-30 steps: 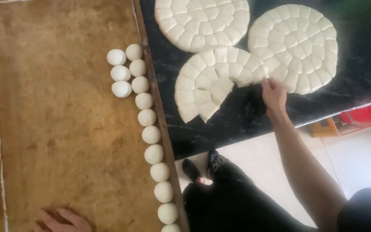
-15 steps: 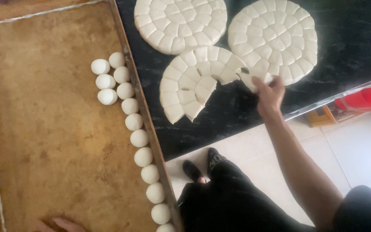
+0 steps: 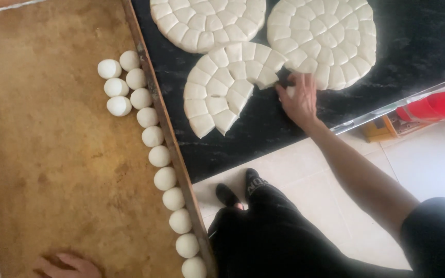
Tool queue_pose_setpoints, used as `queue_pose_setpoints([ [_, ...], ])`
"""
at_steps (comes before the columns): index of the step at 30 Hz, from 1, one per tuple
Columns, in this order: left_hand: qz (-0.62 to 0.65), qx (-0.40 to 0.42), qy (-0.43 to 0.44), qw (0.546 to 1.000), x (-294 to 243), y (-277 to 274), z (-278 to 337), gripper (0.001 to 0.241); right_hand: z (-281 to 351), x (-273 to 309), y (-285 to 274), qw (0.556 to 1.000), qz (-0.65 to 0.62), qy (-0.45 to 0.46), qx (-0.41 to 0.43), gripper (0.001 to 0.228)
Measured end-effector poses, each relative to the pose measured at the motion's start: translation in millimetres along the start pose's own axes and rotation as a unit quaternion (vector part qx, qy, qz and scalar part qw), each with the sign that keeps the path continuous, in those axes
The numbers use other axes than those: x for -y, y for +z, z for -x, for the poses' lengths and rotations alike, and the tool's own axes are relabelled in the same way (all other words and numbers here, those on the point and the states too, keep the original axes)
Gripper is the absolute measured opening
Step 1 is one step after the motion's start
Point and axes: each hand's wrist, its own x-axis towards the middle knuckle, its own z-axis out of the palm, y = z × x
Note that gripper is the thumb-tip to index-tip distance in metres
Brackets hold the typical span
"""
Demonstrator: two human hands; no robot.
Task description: Shape pre-cut pieces of dough into small balls and arrange them onto a wooden tray.
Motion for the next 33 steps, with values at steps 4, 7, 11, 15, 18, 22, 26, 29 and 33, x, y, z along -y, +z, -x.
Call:
queue_pose_setpoints([
  [4,-0.111,0.045,0.021,0.993,-30,-38,-16,0.041,41,40,1,0.999,-0.024,0.002,0.04,0.017],
  [7,-0.174,0.054,0.043,0.982,-26,-34,-14,0.043,84,35,-28,0.994,-0.037,-0.079,0.072,0.008],
  [11,-0.2,0.097,-0.045,0.974,-32,-38,-17,0.046,53,-9,-22,0.988,0.051,-0.049,0.139,0.023],
  [15,-0.246,0.045,0.031,0.968,-42,-49,-18,0.044,5,17,19,0.999,-0.035,0.038,0.012,0.023],
  [18,-0.113,0.095,-0.034,0.988,-33,-40,-18,0.046,53,61,0,0.994,-0.069,-0.054,0.068,0.017],
  [22,-0.134,0.058,0.014,0.989,-26,-34,-17,0.043,93,21,-30,0.982,-0.047,-0.115,0.139,0.01],
  [26,-0.135,0.058,-0.02,0.989,-21,-29,-13,0.045,37,-6,-13,0.993,-0.015,-0.08,0.09,0.016],
  [29,-0.164,0.026,-0.006,0.986,-17,-26,-12,0.041,24,23,19,0.997,-0.045,-0.06,0.022,0.017],
  [33,-0.11,0.056,-0.03,0.992,-33,-38,-18,0.048,77,72,-26,0.982,-0.108,-0.085,0.128,0.007],
])
